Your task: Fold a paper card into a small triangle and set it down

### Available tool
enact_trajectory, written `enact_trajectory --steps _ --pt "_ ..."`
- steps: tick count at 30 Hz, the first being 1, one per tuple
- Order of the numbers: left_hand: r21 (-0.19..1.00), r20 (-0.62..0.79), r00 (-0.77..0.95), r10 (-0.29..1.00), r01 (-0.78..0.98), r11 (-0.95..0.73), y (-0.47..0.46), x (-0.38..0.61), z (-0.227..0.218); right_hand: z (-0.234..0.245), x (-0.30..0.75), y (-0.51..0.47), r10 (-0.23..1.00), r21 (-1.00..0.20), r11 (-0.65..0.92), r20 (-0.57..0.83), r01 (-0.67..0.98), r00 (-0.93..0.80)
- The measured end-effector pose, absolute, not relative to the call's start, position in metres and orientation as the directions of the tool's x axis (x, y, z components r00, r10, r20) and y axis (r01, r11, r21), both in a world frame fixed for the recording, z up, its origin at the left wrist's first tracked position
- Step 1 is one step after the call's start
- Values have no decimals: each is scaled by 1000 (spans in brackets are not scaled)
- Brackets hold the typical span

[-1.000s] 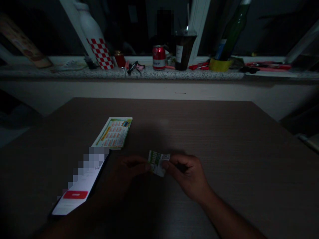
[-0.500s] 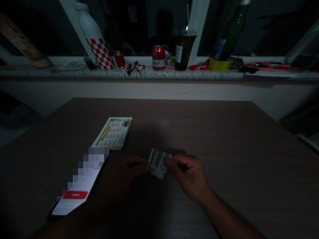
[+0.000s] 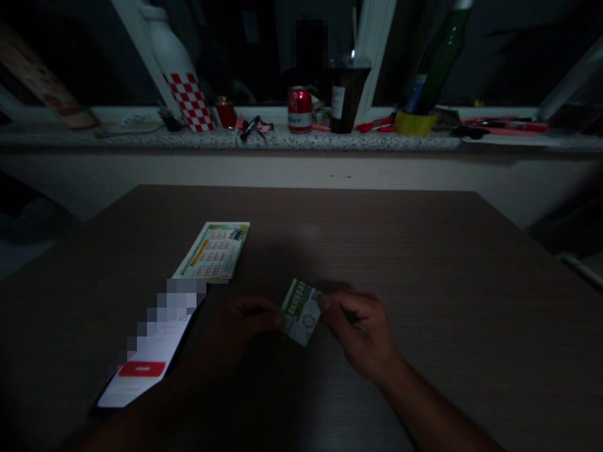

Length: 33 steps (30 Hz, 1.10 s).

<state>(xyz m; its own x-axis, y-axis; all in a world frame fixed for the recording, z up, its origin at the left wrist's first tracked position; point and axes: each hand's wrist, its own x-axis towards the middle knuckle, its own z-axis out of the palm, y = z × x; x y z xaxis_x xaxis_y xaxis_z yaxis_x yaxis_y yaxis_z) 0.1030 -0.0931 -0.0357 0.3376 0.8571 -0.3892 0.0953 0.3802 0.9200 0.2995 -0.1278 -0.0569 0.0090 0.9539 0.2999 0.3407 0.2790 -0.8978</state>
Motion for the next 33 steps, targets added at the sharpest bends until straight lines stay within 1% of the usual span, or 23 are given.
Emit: enact_trajectory --steps 6,9,13,15,17,19,22,27,29,30,31,32,33 --pt "913 -400 339 851 68 402 -92 101 -43 -55 301 -127 930 -867 348 366 357 -17" --pt "901 -413 326 850 8 435 -89 99 -48 -52 305 -126 900 -821 411 435 396 -30" --pt "864 -432 366 824 -93 495 -87 99 -50 -48 312 -124 788 -659 561 611 501 -79" --pt "847 -444 399 802 -106 521 -87 100 -48 -46 313 -123 713 -565 653 682 503 -159" --pt "833 -453 439 776 -103 544 -87 100 -48 -45 313 -123 643 -488 732 725 476 -245" --pt "824 -450 484 751 -98 558 -87 100 -49 -43 313 -122 593 -435 778 748 453 -299" --pt "823 -439 517 734 -97 560 -87 99 -52 -42 312 -123 547 -388 808 773 444 -321" --pt "848 -448 478 756 -42 528 -87 103 -53 -40 311 -126 543 -363 802 775 474 -325" --pt "889 -433 409 803 46 456 -86 103 -50 -39 310 -126 551 -364 791 773 491 -315" --pt "918 -394 355 848 117 378 -86 103 -48 -39 310 -127 556 -368 785 772 498 -306" --pt "945 -309 302 902 207 255 -87 102 -45 -39 310 -127 565 -376 778 769 504 -298" --pt "954 -180 256 950 281 105 -88 100 -42 -38 310 -127 574 -383 771 765 508 -293" --pt "936 -41 238 970 348 -46 -89 98 -40 -38 309 -127 583 -391 764 759 513 -289"
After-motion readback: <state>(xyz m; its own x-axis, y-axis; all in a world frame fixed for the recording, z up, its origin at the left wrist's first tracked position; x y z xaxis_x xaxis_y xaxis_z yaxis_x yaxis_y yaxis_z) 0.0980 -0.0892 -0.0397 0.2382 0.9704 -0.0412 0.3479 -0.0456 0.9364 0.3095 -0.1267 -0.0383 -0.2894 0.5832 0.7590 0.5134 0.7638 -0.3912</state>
